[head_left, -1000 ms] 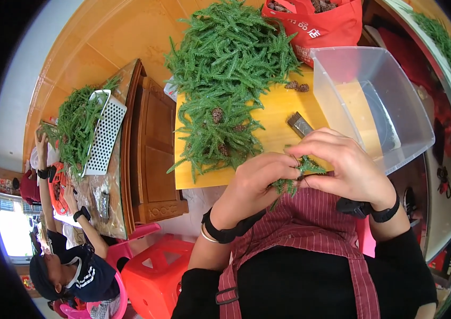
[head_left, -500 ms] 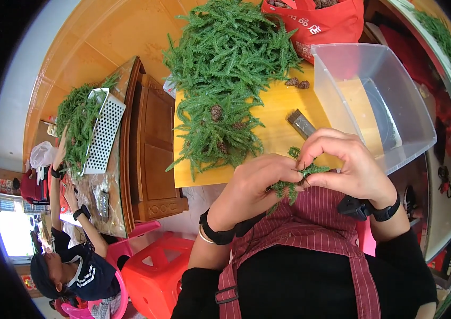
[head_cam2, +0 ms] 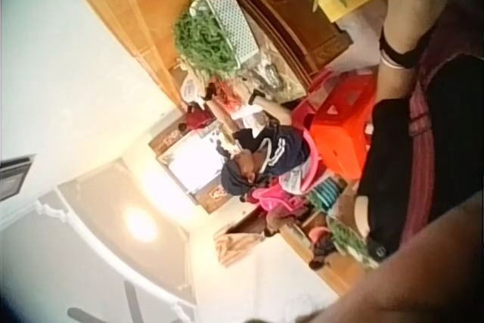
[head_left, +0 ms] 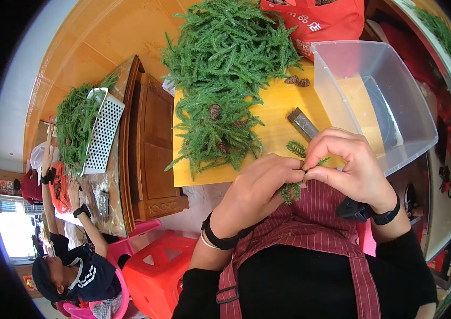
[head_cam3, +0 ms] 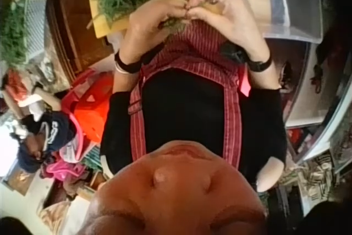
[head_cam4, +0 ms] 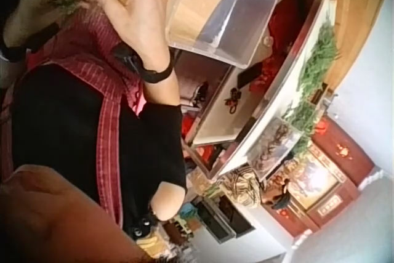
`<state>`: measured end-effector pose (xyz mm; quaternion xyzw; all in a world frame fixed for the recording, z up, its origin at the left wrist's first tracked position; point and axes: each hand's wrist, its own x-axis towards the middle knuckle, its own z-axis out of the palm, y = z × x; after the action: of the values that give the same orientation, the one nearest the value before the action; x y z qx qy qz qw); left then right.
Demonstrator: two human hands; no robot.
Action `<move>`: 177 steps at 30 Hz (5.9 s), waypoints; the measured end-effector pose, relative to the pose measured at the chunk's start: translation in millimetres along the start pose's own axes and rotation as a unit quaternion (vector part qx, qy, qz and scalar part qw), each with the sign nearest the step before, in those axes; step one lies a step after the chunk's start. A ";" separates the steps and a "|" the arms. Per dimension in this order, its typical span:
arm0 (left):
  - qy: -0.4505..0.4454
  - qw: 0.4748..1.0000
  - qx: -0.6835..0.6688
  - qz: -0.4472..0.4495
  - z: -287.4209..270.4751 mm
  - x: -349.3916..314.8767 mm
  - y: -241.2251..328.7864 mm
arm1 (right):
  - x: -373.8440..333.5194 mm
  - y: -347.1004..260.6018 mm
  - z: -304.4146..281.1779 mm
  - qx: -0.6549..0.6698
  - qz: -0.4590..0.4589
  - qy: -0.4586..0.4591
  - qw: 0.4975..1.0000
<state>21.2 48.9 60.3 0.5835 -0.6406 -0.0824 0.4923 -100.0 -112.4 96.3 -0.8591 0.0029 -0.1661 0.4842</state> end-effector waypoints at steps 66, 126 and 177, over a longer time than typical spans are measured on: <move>0.117 0.986 0.005 -0.118 8.8 8.3 11.5 | -8.6 12.7 15.9 -0.066 -0.115 0.163 0.978; -0.004 0.978 -0.052 -0.201 5.4 18.4 28.8 | 0.9 -12.9 -21.0 -0.330 -0.196 -0.066 0.921; -0.023 0.988 -0.060 -0.141 4.3 14.1 17.7 | 13.4 -1.8 -36.8 -0.188 -0.217 -0.158 0.945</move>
<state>8.6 40.6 77.7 0.6355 -0.5567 -0.2026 0.4952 -98.2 -144.2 119.1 -0.9297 -0.2289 -0.1255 0.2599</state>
